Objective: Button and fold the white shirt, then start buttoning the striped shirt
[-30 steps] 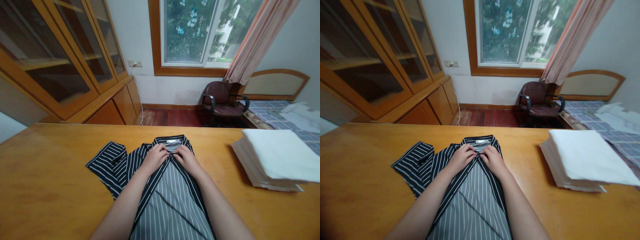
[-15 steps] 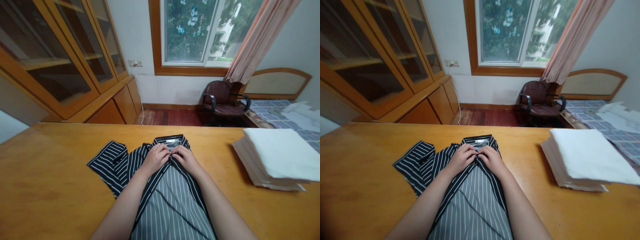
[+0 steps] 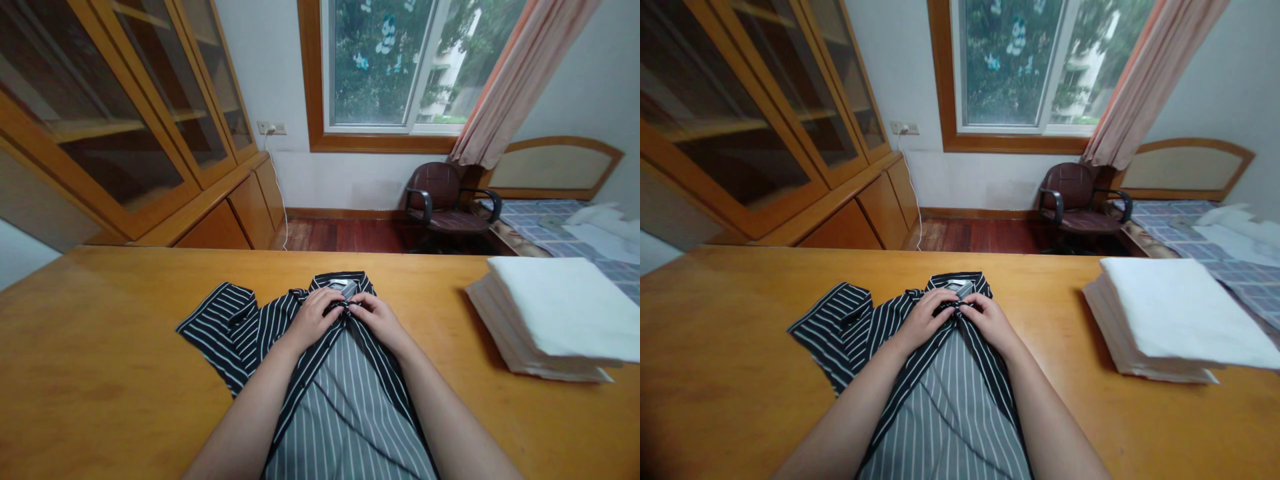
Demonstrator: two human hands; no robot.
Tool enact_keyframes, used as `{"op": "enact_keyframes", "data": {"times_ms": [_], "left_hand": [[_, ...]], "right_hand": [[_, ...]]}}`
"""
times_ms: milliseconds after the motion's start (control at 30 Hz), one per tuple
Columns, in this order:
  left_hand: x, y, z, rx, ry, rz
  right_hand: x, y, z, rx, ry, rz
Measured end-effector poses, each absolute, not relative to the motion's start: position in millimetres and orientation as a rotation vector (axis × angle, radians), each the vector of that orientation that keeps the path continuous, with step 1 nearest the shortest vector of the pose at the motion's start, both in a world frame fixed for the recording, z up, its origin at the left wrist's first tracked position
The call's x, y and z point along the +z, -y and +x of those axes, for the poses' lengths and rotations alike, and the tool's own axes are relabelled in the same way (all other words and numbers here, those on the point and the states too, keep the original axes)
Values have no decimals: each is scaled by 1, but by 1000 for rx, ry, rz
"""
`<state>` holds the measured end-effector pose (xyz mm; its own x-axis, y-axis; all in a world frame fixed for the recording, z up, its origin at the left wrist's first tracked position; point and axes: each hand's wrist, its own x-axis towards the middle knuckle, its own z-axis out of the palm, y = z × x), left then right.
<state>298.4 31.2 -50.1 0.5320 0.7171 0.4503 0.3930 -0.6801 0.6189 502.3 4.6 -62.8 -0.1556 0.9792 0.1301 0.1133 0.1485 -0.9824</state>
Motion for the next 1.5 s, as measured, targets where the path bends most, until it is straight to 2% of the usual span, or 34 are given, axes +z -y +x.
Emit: {"op": "enact_keyframes", "data": {"times_ms": [400, 633, 967, 1500], "left_hand": [[-54, -34, 296, 939, -911, 2136], [-56, -34, 297, 1029, -863, 2152], [-50, -35, 298, 1096, -889, 2121], [-51, -33, 299, 1081, -899, 2183]], "right_hand": [[-58, -3, 502, 1172, 1463, -1110], [-60, -4, 502, 1163, 1449, -1115], [-53, -2, 502, 707, 1587, -1105], [-52, 0, 495, 562, 1715, -1089]]}}
